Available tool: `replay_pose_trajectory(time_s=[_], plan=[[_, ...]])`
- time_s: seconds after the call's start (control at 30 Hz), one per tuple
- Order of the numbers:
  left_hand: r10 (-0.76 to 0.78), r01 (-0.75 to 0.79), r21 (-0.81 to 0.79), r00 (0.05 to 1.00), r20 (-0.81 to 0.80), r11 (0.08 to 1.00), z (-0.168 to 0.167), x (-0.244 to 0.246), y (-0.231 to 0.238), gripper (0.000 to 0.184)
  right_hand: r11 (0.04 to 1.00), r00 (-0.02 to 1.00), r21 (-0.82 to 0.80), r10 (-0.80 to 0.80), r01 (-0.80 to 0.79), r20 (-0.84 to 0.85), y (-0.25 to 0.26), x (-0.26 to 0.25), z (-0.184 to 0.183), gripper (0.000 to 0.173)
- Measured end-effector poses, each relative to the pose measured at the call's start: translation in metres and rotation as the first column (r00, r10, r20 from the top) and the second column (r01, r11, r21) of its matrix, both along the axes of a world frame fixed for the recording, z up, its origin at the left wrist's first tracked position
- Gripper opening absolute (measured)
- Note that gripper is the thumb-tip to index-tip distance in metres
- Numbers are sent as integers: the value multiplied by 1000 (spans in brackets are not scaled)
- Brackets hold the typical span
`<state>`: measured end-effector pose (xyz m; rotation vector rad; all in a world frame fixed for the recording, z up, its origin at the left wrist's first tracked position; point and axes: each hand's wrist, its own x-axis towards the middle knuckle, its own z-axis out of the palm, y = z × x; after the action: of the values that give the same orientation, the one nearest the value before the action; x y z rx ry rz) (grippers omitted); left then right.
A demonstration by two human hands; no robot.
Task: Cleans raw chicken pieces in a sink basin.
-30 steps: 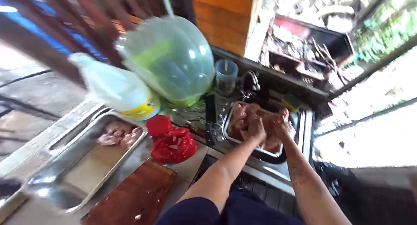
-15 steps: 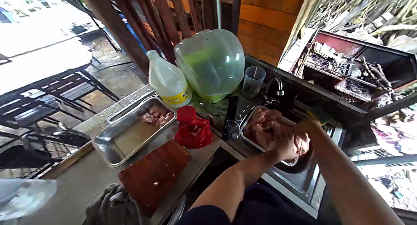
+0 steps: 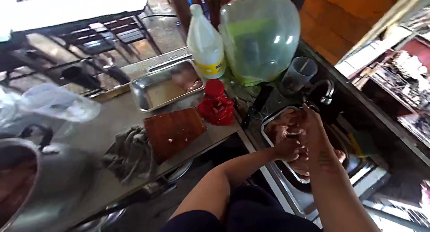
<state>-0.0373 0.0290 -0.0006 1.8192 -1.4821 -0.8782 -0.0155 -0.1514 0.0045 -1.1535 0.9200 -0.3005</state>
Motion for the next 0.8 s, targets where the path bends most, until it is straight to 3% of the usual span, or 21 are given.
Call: replay_pose_trajectory(time_s=[0.07,0.17,0.23,0.27,0.3,0.33,0.37,0.43,0.53,0.67,0.8], plan=[[113,-118,-26,980,-164,993,3,12,6,39,991,992,117,-81,70,95,10,4,14,27],[276,-282,32,898,-344,959,13,20,8,41,940,953,246,-273,236,130,13,16,16,17],[351,-351,78,844,-406,933,18,23,9,42,948,948,18,-317,317,-29,13,29,9,9],[374,-370,98,820,-434,924,20,24,9,41,937,939,-189,-321,295,-124,14,34,5,24],[383,-378,105,804,-455,920,19,25,9,40,916,943,-342,-282,210,-177,16,33,6,54],[377,-377,97,798,-470,921,17,25,9,38,888,954,-448,-214,100,-212,16,27,6,72],[371,-378,88,791,-487,922,17,24,11,37,854,957,-519,-171,24,-236,15,20,6,77],[424,-432,138,687,-590,891,23,27,18,35,828,960,-556,-87,-78,-265,18,4,13,70],[507,-497,217,578,-640,840,30,35,28,32,873,958,-460,30,-164,-284,21,-25,22,42],[435,-451,129,685,-585,883,52,64,45,32,967,978,-223,78,-121,-193,13,-42,20,37],[469,-492,79,751,-465,867,96,105,89,34,951,975,-289,43,-107,-220,14,-41,18,44]])
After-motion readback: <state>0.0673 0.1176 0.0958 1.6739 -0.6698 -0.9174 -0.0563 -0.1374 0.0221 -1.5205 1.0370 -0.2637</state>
